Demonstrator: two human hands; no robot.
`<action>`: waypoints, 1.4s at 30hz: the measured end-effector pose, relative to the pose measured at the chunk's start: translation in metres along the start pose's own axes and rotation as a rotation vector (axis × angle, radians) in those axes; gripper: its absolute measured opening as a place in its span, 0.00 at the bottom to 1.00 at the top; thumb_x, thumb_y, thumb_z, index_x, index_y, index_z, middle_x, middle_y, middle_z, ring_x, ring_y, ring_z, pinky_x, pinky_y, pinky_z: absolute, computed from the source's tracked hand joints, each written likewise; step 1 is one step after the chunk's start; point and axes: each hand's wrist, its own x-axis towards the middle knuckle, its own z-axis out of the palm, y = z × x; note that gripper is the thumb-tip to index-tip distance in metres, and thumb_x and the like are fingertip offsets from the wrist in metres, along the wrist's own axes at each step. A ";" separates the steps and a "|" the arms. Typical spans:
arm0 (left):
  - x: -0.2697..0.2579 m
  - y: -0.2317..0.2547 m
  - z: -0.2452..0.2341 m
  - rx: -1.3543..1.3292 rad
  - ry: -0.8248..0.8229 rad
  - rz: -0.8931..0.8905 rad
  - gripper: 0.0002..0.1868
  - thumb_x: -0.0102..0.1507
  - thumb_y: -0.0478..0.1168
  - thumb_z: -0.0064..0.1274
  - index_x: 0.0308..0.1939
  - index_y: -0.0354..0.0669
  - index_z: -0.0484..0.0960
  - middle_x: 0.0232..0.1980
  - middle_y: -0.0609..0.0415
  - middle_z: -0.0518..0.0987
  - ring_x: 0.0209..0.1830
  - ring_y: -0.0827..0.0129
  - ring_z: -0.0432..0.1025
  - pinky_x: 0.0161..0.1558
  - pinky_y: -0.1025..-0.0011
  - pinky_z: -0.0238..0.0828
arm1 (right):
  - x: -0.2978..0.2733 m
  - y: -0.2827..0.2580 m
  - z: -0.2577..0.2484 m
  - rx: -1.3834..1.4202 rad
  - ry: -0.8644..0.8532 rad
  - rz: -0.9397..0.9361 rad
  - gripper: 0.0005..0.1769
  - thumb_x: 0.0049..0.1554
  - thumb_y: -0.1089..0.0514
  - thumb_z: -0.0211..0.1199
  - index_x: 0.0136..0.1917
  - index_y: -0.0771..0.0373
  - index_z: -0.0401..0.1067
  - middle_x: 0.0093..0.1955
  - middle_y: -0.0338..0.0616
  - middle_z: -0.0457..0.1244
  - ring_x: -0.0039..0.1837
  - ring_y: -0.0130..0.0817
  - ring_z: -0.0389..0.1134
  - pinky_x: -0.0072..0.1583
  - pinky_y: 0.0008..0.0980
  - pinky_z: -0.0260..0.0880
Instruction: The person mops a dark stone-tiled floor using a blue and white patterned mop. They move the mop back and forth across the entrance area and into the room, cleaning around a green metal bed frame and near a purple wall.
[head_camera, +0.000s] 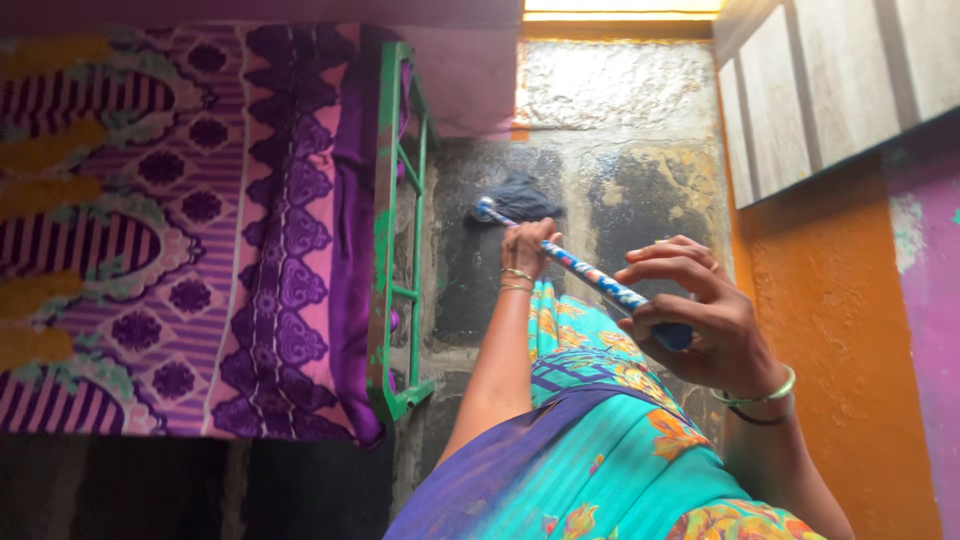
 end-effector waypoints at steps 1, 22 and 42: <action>-0.003 -0.010 -0.008 0.010 0.009 -0.020 0.11 0.63 0.48 0.59 0.33 0.51 0.75 0.31 0.56 0.80 0.37 0.58 0.76 0.43 0.57 0.67 | 0.007 0.008 0.003 0.028 -0.031 -0.015 0.11 0.44 0.62 0.75 0.36 0.57 0.73 0.56 0.42 0.67 0.65 0.46 0.68 0.70 0.50 0.61; 0.114 -0.008 0.075 -0.118 0.403 -0.609 0.09 0.61 0.53 0.61 0.33 0.57 0.82 0.35 0.61 0.81 0.43 0.57 0.73 0.43 0.55 0.67 | 0.078 0.228 -0.055 0.476 -0.041 0.037 0.11 0.49 0.70 0.69 0.38 0.61 0.67 0.55 0.47 0.70 0.64 0.44 0.71 0.66 0.41 0.71; 0.322 0.150 0.185 -0.406 0.226 -0.240 0.11 0.60 0.57 0.62 0.41 0.63 0.84 0.49 0.57 0.77 0.54 0.58 0.71 0.55 0.54 0.65 | 0.031 0.309 -0.190 0.736 0.540 0.064 0.11 0.58 0.69 0.63 0.39 0.61 0.63 0.41 0.50 0.69 0.50 0.44 0.73 0.64 0.50 0.70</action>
